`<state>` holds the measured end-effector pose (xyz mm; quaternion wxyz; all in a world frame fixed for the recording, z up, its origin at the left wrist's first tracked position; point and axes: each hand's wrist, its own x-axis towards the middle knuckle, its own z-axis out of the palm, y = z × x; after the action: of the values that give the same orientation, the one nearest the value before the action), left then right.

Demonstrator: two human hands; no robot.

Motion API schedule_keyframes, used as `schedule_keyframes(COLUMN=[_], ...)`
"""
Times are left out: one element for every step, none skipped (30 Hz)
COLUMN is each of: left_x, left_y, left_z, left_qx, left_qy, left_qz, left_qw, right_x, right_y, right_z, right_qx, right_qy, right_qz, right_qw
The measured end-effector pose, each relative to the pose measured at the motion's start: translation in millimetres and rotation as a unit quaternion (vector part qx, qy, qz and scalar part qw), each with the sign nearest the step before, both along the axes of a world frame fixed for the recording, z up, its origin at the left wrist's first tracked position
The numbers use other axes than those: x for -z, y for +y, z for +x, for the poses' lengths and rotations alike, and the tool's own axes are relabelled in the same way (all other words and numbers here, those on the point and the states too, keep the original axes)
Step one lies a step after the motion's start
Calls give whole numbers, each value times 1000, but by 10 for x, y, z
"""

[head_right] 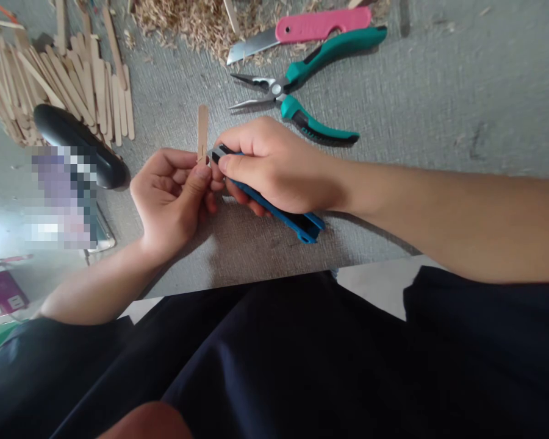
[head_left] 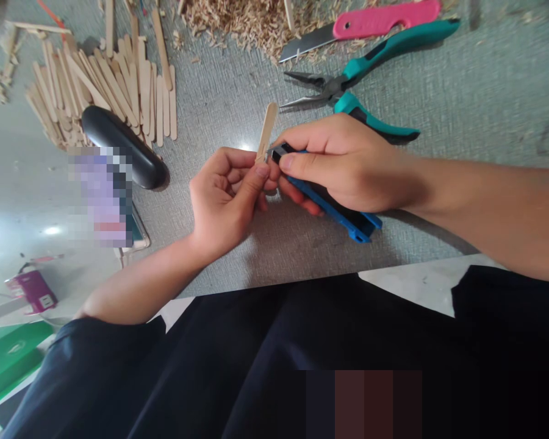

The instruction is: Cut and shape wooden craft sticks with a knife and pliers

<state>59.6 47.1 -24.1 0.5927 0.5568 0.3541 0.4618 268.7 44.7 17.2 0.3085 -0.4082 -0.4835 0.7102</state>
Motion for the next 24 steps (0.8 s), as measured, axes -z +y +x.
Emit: schedule_keyframes(left_x=[6, 11, 14, 15, 15, 13, 12, 11, 12, 15, 21, 28, 36, 43, 48, 51, 51, 49, 44, 39, 35, 32, 31, 33], left_y=[-5, -10, -15, -20, -24, -28, -32, -35, -37, -38, -38, -37, -36, -34, -33, -32, -31, -31, -32, -34, -36, -38, -40, -42], left_z=[7, 13, 20, 26, 30, 33, 34, 33, 31, 27, 24, 20, 18, 15, 14, 13, 13, 12, 12, 12, 13, 14, 16, 18], left_qx=[-6, -11, -14, -16, -18, -19, -20, -22, -23, -24, -24, -24, -23, -23, -23, -22, -22, -22, -22, -22, -22, -23, -25, -28], left_qy=[-1, -3, -6, -9, -11, -12, -11, -7, -1, 9, 19, 30, 40, 44, 42, 39, 36, 34, 36, 40, 44, 45, 45, 43], left_qz=[1, 5, 9, 14, 16, 18, 17, 15, 12, 6, 0, -8, -16, -22, -25, -27, -28, -27, -27, -26, -24, -20, -13, -7], left_qw=[1000, 1000, 1000, 1000, 1000, 1000, 1000, 1000, 1000, 1000, 1000, 999, 999, 999, 999, 999, 999, 999, 999, 999, 998, 998, 999, 999], right_x=[-10, -18, -25, -30, -34, -37, -39, -39, -39, -38, -37, -37, -38, -40, -43, -48, -52, -55, -57, -58, -57, -56, -53, -51], right_y=[-7, -14, -21, -27, -33, -37, -42, -46, -49, -53, -56, -57, -58, -57, -56, -53, -50, -48, -46, -45, -45, -45, -47, -49], right_z=[-8, -16, -24, -30, -35, -39, -42, -45, -49, -52, -57, -61, -66, -69, -72, -73, -73, -71, -69, -68, -67, -66, -67, -68], right_qx=[7, 13, 20, 26, 31, 35, 36, 37, 38, 39, 40, 40, 40, 40, 40, 41, 41, 41, 40, 39, 38, 36, 35, 35], right_qy=[-7, -14, -21, -27, -29, -31, -32, -33, -33, -34, -35, -38, -41, -45, -51, -57, -61, -63, -64, -64, -64, -65, -67, -70], right_qz=[-4, -7, -10, -12, -12, -12, -11, -10, -8, -7, -4, -2, 0, 0, -1, -3, -4, -3, -2, 0, 3, 6, 8, 10], right_qw=[1000, 1000, 1000, 999, 999, 999, 999, 999, 999, 999, 999, 998, 998, 998, 998, 998, 997, 997, 997, 997, 997, 997, 997, 997])
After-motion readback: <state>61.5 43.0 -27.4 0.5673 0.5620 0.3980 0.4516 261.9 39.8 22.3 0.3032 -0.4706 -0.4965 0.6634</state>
